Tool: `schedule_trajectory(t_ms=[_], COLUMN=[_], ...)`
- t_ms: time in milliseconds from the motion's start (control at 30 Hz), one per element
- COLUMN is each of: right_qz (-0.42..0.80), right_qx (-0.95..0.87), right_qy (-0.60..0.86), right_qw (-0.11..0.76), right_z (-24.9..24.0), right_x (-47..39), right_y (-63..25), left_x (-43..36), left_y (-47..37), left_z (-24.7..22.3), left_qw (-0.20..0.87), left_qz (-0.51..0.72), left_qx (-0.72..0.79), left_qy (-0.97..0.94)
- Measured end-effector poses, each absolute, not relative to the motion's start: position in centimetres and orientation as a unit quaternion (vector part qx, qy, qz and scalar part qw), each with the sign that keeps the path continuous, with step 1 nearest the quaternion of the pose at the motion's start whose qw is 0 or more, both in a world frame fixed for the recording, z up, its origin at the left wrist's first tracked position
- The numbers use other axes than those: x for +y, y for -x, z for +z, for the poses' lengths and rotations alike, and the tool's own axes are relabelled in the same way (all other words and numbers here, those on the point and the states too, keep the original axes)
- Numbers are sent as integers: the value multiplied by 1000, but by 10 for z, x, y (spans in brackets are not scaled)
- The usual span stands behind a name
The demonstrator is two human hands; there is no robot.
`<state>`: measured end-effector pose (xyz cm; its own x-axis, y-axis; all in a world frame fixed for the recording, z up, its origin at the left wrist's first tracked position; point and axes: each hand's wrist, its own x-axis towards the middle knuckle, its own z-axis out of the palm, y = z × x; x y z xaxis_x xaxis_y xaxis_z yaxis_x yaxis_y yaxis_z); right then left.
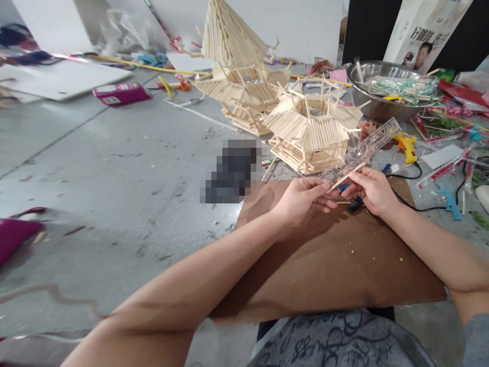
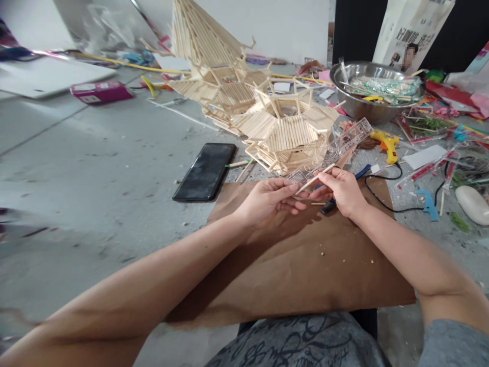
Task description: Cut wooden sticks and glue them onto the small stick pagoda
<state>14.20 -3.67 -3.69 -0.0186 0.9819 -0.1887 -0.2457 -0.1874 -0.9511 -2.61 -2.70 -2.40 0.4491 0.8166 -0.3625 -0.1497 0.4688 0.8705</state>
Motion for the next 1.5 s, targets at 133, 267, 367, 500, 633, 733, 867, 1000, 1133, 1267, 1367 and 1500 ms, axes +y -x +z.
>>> schedule_trajectory(t_ms=[133, 267, 367, 500, 633, 733, 867, 1000, 1133, 1267, 1367, 1500], right_qz=[601, 598, 597, 595, 594, 590, 590, 596, 592, 591, 595, 607], right_qx=[-385, -389, -392, -394, -392, -394, -393, -388, -386, -388, -386, -375], right_qy=[481, 479, 477, 476, 475, 476, 478, 476, 475, 475, 475, 471], right_qw=[509, 511, 513, 513, 517, 520, 518, 517, 523, 525, 521, 519], right_z=[-37, -36, -36, -36, -35, -35, -35, -35, -35, -36, -37, -36], right_x=[-37, -37, -36, -36, -37, -37, -37, -37, -37, -37, -37, -38], right_y=[-142, -142, -142, -142, -142, -141, -141, -141, -141, -140, -140, -140], left_x=[-26, -24, -24, -24, -24, -24, -25, -25, -24, -23, -23, -24], left_y=[27, 28, 28, 28, 28, 28, 27, 27, 27, 26, 25, 24], left_z=[-25, -30, -32, -29, -27, -27, -26, -27, -28, -28, -26, -23], left_qw=[749, 751, 758, 767, 769, 761, 754, 754, 753, 745, 737, 736], left_qz=[316, 323, 324, 315, 307, 305, 307, 306, 307, 304, 298, 294], left_qx=[414, 397, 389, 393, 396, 405, 413, 411, 410, 419, 433, 442], left_qy=[-410, -417, -411, -399, -396, -405, -409, -410, -413, -420, -425, -420])
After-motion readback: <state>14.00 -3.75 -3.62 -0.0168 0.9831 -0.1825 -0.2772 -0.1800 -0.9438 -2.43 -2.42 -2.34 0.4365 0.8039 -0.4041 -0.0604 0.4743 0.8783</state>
